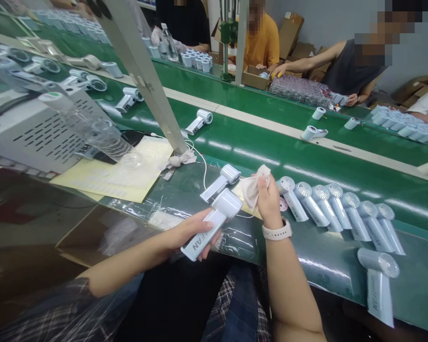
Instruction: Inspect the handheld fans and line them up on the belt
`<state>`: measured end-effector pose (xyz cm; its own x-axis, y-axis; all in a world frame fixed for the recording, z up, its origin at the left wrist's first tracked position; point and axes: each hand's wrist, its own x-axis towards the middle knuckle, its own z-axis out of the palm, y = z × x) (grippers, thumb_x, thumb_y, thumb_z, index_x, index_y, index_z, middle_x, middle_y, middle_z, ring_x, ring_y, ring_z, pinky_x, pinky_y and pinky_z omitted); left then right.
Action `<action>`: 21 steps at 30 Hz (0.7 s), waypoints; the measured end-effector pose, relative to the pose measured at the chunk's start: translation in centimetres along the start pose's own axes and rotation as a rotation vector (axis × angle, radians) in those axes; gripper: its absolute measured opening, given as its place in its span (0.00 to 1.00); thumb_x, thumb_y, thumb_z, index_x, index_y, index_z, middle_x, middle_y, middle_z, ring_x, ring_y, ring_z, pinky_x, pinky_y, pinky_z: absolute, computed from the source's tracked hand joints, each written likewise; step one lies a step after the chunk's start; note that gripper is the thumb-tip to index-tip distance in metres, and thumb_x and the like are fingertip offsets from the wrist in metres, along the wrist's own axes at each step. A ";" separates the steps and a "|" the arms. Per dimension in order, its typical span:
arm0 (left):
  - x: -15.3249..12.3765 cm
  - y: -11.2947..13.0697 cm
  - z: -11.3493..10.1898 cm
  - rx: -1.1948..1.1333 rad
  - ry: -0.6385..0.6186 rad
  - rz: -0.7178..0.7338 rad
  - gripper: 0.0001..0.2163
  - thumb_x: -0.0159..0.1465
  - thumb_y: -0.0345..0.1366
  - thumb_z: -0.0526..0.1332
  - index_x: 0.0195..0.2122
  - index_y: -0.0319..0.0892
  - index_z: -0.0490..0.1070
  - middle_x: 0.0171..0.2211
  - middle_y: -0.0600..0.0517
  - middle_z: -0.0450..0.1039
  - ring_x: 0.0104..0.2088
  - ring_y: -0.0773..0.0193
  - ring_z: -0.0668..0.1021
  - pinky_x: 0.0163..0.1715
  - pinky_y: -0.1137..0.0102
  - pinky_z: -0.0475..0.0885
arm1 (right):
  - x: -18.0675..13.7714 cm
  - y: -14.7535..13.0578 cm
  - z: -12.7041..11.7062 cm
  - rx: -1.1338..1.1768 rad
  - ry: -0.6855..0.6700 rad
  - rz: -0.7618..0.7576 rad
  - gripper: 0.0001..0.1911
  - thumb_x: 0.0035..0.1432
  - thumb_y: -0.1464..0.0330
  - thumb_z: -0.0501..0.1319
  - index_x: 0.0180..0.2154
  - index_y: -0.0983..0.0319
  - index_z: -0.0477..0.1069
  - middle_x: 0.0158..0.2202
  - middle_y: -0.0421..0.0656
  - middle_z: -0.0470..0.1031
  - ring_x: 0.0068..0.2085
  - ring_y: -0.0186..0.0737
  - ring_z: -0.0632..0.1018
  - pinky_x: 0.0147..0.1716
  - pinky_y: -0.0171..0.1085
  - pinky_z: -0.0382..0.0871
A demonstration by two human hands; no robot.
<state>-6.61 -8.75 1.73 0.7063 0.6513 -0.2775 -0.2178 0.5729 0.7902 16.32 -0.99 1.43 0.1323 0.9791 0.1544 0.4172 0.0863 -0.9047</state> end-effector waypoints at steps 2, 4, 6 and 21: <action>-0.2 0.0 -0.1 -0.013 0.019 0.007 0.22 0.63 0.50 0.63 0.48 0.42 0.59 0.29 0.55 0.73 0.19 0.67 0.77 0.17 0.75 0.73 | 0.3 0.6 -0.6 -0.121 0.068 -0.022 0.38 0.65 0.44 0.51 0.64 0.65 0.61 0.59 0.59 0.71 0.59 0.57 0.72 0.59 0.57 0.66; -0.3 -0.2 -0.2 -0.012 0.034 0.008 0.23 0.62 0.51 0.64 0.48 0.42 0.58 0.29 0.55 0.73 0.20 0.66 0.77 0.17 0.74 0.73 | -0.7 0.7 -0.9 -0.245 0.108 -0.049 0.40 0.64 0.45 0.54 0.66 0.64 0.57 0.67 0.60 0.62 0.68 0.60 0.62 0.65 0.62 0.55; -0.1 -0.6 -0.3 0.012 0.057 0.012 0.25 0.62 0.53 0.63 0.49 0.42 0.58 0.29 0.54 0.73 0.20 0.66 0.77 0.18 0.73 0.73 | -2.9 0.5 -0.7 -0.236 0.069 -0.075 0.38 0.64 0.45 0.55 0.65 0.61 0.59 0.69 0.57 0.59 0.70 0.60 0.58 0.68 0.63 0.50; 3.6 0.7 1.2 0.771 -0.114 0.049 0.19 0.67 0.47 0.58 0.55 0.46 0.69 0.59 0.43 0.69 0.56 0.51 0.75 0.56 0.57 0.72 | -12.1 1.1 -16.0 -0.874 -0.154 0.304 0.39 0.59 0.72 0.63 0.69 0.55 0.57 0.49 0.50 0.78 0.47 0.55 0.78 0.47 0.51 0.73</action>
<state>-3.39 -6.56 1.92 0.7822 0.5876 -0.2071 0.2492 0.0095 0.9684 29.55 -15.73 4.94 0.2521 0.9558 -0.1510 0.9200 -0.2852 -0.2688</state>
